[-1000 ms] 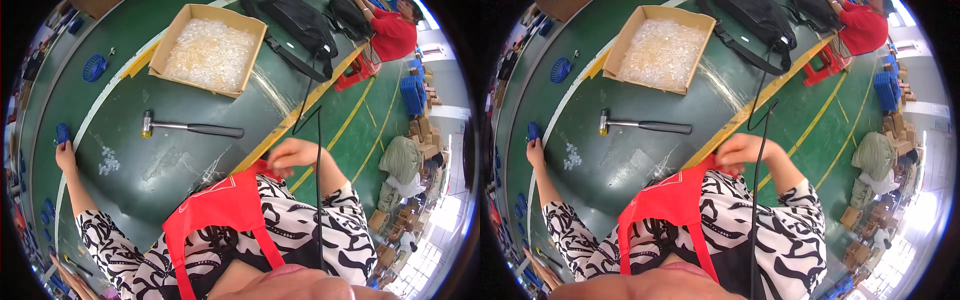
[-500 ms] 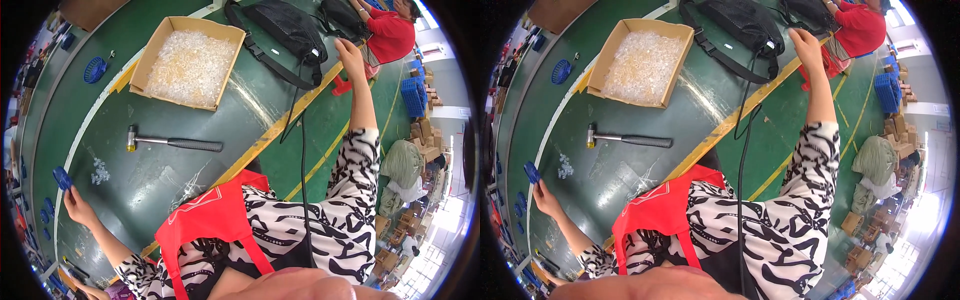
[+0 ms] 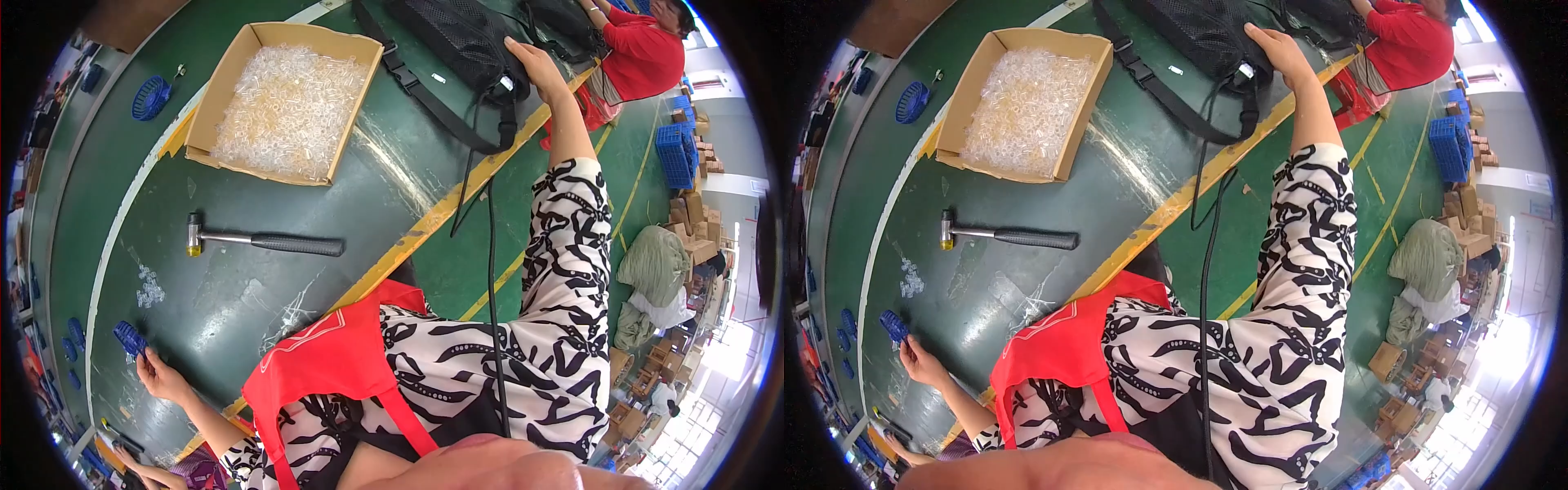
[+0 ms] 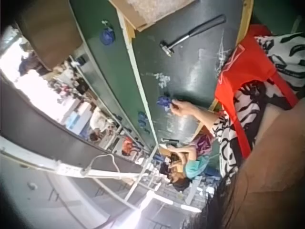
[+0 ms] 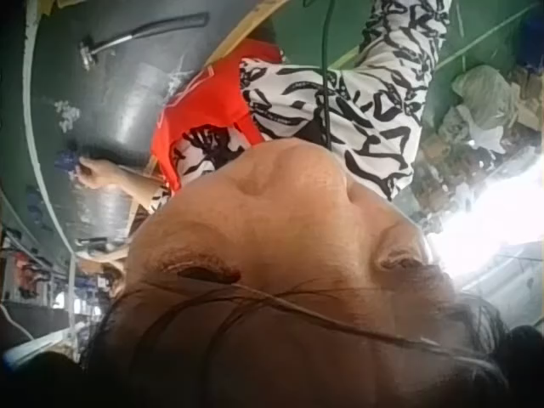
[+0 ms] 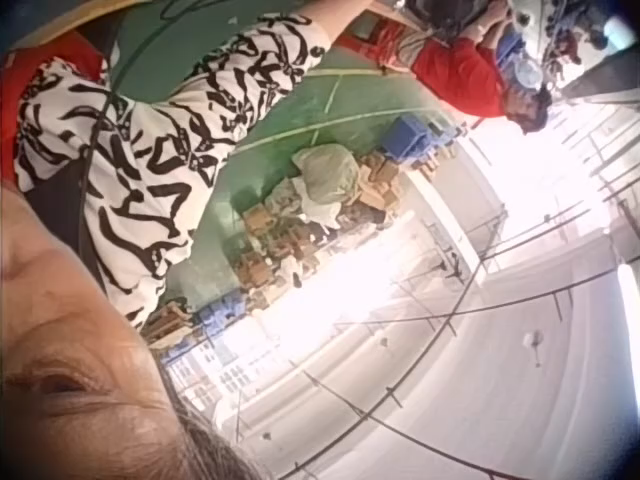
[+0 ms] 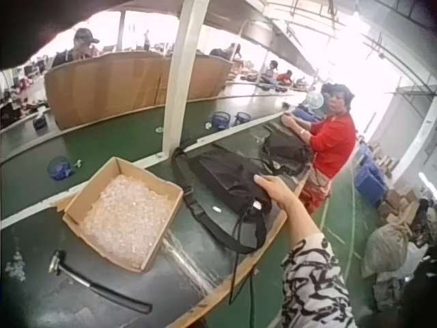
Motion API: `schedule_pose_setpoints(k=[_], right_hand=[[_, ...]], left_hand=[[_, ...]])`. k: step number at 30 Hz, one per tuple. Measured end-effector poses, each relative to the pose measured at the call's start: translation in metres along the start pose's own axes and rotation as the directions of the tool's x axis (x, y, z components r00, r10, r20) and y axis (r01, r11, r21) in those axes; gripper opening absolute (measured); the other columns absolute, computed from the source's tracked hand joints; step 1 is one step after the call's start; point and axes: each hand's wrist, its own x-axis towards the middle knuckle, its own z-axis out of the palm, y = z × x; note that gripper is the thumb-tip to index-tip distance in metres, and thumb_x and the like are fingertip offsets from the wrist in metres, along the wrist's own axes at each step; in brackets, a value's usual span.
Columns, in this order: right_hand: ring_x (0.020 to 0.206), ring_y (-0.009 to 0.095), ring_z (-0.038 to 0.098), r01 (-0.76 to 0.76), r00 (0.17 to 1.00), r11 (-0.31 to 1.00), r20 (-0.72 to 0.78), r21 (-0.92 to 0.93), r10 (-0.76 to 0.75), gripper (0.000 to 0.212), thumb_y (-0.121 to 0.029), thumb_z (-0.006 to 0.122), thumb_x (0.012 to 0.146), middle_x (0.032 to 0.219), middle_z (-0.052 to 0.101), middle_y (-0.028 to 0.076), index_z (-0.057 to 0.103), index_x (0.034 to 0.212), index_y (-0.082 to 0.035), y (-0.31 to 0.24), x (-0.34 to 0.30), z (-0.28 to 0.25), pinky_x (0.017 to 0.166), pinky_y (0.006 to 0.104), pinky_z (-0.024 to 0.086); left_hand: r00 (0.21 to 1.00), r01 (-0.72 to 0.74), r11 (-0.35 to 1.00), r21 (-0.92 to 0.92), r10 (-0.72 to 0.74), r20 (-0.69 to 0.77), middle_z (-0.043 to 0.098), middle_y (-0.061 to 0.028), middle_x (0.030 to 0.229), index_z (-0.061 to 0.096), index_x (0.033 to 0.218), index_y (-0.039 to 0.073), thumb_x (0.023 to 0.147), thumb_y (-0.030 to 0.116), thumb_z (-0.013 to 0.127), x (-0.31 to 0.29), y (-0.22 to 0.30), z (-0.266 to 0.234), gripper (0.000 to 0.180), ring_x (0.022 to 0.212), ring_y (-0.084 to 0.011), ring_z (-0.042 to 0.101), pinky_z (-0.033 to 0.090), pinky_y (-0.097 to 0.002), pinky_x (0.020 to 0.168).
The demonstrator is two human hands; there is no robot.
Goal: The person assembles small fan housings by inserting components and small parts into the casings by hand, tapping them secure with a mallet, and placing the assembled units onto the conveyor belt.
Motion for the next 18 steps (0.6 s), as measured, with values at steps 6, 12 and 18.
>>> schedule_pose_setpoints(k=[6, 12, 18], right_hand=[[0.067, 0.01, 0.051, -0.08, 0.996, 0.994, 0.017, -0.076, 0.082, 0.054, -0.055, 0.058, 0.088, 0.078, 0.058, -0.001, 0.067, 0.101, -0.004, -0.006, -0.047, -0.001, 0.056, 0.0247, 0.037], [0.066, 0.011, 0.055, -0.081, 0.996, 0.997, -0.042, 0.004, 0.081, 0.04, -0.039, 0.057, 0.094, 0.076, 0.059, 0.002, 0.066, 0.097, 0.0, -0.003, -0.099, 0.036, 0.056, 0.025, 0.045], [0.066, 0.016, 0.066, -0.072, 0.991, 0.99, -0.107, 0.121, 0.085, 0.024, -0.018, 0.057, 0.095, 0.077, 0.062, 0.007, 0.062, 0.096, 0.005, -0.009, -0.14, 0.06, 0.057, 0.0256, 0.053]], left_hand=[[1.0, 0.009, 0.999, 0.041, -0.009, -0.004, 0.069, -0.0069, 0.093, 0.066, 0.109, -0.002, 0.091, 0.02, 0.069, -0.004, 0.004, 0.012, 0.028, 0.081, -0.0111, 0.061, 0.05, -0.025, 0.075], [0.999, 0.05, 0.998, 0.024, -0.05, -0.005, 0.07, -0.0069, 0.097, 0.067, 0.11, -0.001, 0.091, 0.021, 0.069, 0.003, -0.009, 0.009, 0.029, 0.085, -0.0113, 0.063, 0.05, -0.0242, 0.08], [0.996, 0.086, 0.994, 0.07, -0.086, 0.0, 0.071, -0.0078, 0.1, 0.066, 0.112, -0.001, 0.09, 0.022, 0.07, 0.006, -0.02, 0.01, 0.033, 0.088, -0.0119, 0.064, 0.049, -0.0235, 0.083]])
